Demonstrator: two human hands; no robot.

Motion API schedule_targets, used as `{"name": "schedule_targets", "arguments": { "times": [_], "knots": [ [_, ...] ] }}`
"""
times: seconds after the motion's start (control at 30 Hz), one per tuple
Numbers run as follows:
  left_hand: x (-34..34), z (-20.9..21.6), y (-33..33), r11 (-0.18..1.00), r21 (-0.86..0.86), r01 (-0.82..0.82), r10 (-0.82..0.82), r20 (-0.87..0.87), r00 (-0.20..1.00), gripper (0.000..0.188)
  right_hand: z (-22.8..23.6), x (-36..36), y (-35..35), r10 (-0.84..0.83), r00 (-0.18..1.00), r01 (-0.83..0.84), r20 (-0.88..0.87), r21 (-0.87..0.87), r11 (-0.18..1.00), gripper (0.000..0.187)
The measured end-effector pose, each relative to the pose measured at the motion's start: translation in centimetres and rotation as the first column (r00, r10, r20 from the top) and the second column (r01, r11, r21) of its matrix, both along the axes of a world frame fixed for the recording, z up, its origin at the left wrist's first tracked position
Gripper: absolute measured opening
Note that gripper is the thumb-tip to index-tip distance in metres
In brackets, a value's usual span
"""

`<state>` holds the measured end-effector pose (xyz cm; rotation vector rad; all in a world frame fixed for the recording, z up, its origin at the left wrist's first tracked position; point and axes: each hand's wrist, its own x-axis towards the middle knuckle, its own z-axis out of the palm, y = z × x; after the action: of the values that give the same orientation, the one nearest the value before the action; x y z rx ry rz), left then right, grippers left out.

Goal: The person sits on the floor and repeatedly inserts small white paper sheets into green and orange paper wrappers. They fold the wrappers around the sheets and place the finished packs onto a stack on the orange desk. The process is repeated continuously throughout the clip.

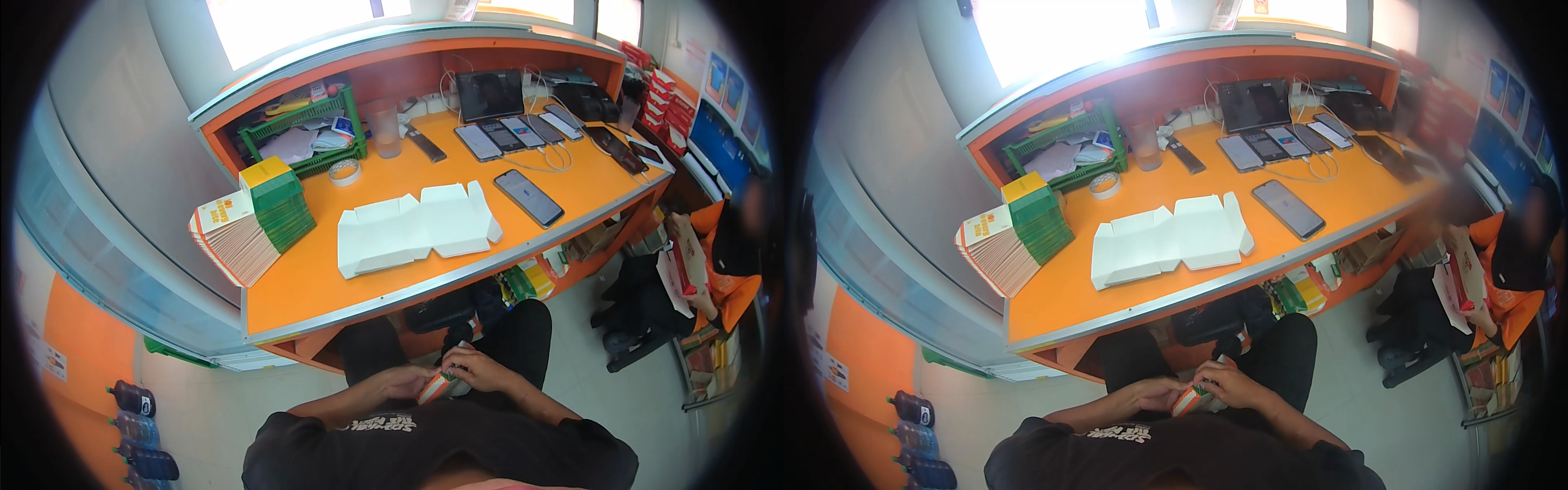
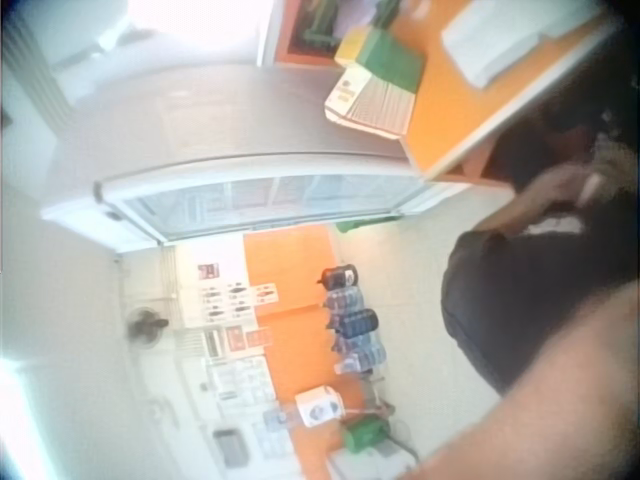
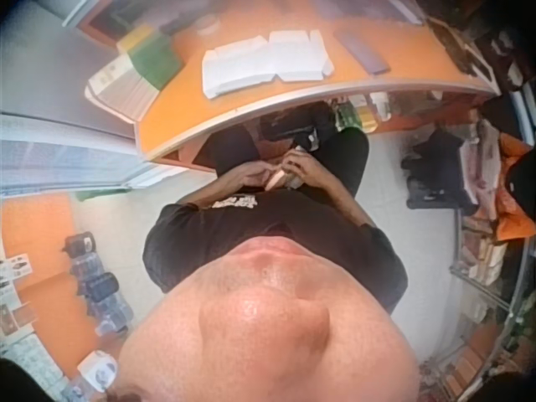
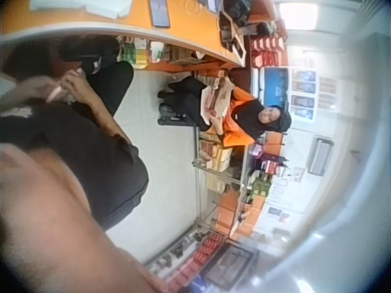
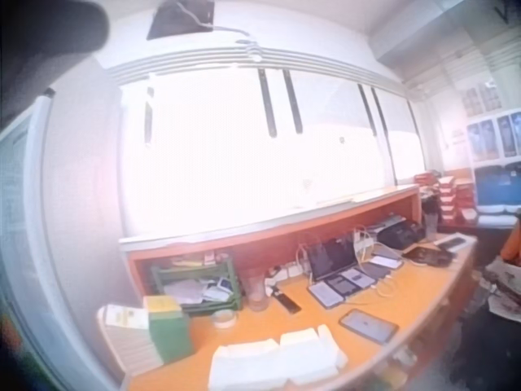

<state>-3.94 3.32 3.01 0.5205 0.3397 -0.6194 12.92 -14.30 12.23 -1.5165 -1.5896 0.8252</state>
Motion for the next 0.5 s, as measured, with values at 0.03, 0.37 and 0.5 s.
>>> {"name": "schedule_targets", "arguments": {
  "times": [0.03,0.37,0.5],
  "knots": [
    [0.1,0.0,0.0,1.0,-0.007,0.001,0.0,0.019,1.0,0.044,0.1,0.0,-0.1,0.003,1.0,-0.003,-0.001,-0.007,1.0,0.012],
    [-0.1,1.3,-0.7,0.999,0.042,-0.029,0.028,0.028,0.999,0.048,-0.9,0.2,-0.1,-0.06,0.995,0.047,-0.075,-0.161,0.986,0.01],
    [-0.3,1.2,-0.7,0.999,0.031,-0.027,0.026,0.037,0.999,0.047,-0.8,0.1,-0.1,-0.029,1.0,0.028,-0.007,-0.082,0.996,0.012]
  ]
}}
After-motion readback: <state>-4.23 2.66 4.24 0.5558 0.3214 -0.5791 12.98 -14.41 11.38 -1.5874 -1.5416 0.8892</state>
